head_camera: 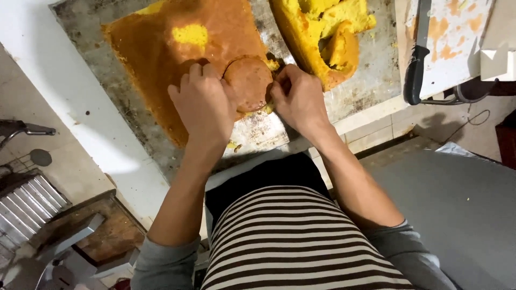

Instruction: The person uses a round metal cutter to cut circular pieces from a rectangular yellow cake on a metal tray. They press the cutter into the cake, lift the round piece, and place it on a nearby tray with other cut pieces. The person also picks up and discards small cake scraps.

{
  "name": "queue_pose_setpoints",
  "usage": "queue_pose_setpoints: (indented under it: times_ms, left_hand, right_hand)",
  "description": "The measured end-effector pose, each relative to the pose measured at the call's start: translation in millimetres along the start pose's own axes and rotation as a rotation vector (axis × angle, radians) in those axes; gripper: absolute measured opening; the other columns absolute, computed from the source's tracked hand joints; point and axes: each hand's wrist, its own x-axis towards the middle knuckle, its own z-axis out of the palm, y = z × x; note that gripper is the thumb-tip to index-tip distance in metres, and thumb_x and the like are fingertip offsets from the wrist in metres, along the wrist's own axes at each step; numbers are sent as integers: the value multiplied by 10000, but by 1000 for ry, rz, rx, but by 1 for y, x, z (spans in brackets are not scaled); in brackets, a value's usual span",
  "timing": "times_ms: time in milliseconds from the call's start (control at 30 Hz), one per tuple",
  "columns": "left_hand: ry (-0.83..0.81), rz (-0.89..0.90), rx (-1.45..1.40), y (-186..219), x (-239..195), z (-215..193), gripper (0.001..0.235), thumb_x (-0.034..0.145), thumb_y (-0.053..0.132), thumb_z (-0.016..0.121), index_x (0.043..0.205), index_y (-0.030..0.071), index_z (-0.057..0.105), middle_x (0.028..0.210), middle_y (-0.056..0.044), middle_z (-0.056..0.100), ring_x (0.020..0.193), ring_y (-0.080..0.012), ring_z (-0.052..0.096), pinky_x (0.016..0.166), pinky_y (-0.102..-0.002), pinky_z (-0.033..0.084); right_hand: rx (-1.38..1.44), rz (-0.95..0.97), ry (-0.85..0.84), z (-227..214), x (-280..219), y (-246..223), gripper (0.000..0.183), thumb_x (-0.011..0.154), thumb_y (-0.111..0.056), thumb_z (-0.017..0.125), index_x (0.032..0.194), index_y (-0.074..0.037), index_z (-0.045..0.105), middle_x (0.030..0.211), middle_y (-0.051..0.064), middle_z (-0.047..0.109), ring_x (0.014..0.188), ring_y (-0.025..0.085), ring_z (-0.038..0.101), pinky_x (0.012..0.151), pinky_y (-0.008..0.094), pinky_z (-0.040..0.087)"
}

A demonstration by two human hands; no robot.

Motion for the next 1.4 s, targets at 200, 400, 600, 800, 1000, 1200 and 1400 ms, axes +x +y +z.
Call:
queue_pose_setpoints:
  times_ms: [200, 400, 600, 800, 1000, 1200, 1400]
  left_hand:
    - [-36, 13, 34, 12, -2, -12, 171, 697, 154, 706, 827, 117, 601, 793, -40, 546, 743, -251, 604, 614, -378, 383]
    - [-63, 81, 88, 8, 1, -1, 552, 433, 192, 888, 879, 83, 581, 827, -70, 532, 785, -244, 583, 674, -366, 432]
    - [-11, 50, 26, 13, -4, 8, 437, 515, 84, 868, 856, 37, 599, 804, -67, 526, 749, -233, 584, 654, -328, 422]
    - [20, 84, 54, 5, 1, 24, 460, 469, 61, 851, 834, 59, 571, 800, -71, 500, 717, -229, 558, 652, -335, 418]
    - [-8, 54, 23, 13, -5, 12, 395, 525, -7, 811, 869, 25, 617, 798, -79, 530, 713, -241, 582, 654, -339, 429]
    - [31, 87, 67, 2, 0, 34, 416, 487, 14, 806, 848, 35, 600, 796, -72, 505, 705, -230, 556, 653, -329, 412]
    - [-5, 96, 71, 2, -10, 31, 442, 490, 100, 834, 871, 33, 621, 803, -70, 521, 720, -232, 572, 662, -343, 416]
  right_hand:
    - [-38, -120, 24, 8, 8, 13, 59, 797, -67, 613, 767, -17, 619, 577, 125, 613, 540, 337, 638, 426, 367, 459]
    - [-30, -111, 84, 15, -4, 4, 73, 795, -71, 581, 747, -18, 597, 538, 162, 587, 539, 382, 626, 442, 419, 449]
    - [-70, -149, 82, 16, 7, 13, 44, 763, -61, 608, 740, -23, 606, 538, 122, 595, 523, 333, 629, 452, 358, 473]
    - [-19, -75, 74, 17, -7, 12, 59, 782, -64, 583, 765, -14, 611, 562, 158, 601, 548, 369, 631, 456, 402, 456]
    - [-74, -112, 61, 17, 7, 16, 38, 781, -36, 598, 776, -16, 630, 581, 142, 623, 543, 338, 646, 460, 365, 485]
    - [-61, -98, 80, 19, -4, 18, 64, 774, -78, 625, 753, -19, 619, 565, 164, 608, 556, 392, 633, 454, 428, 467]
    - [-27, -47, 86, 14, 7, 13, 49, 760, -78, 618, 761, -35, 643, 572, 113, 620, 541, 326, 642, 465, 357, 481]
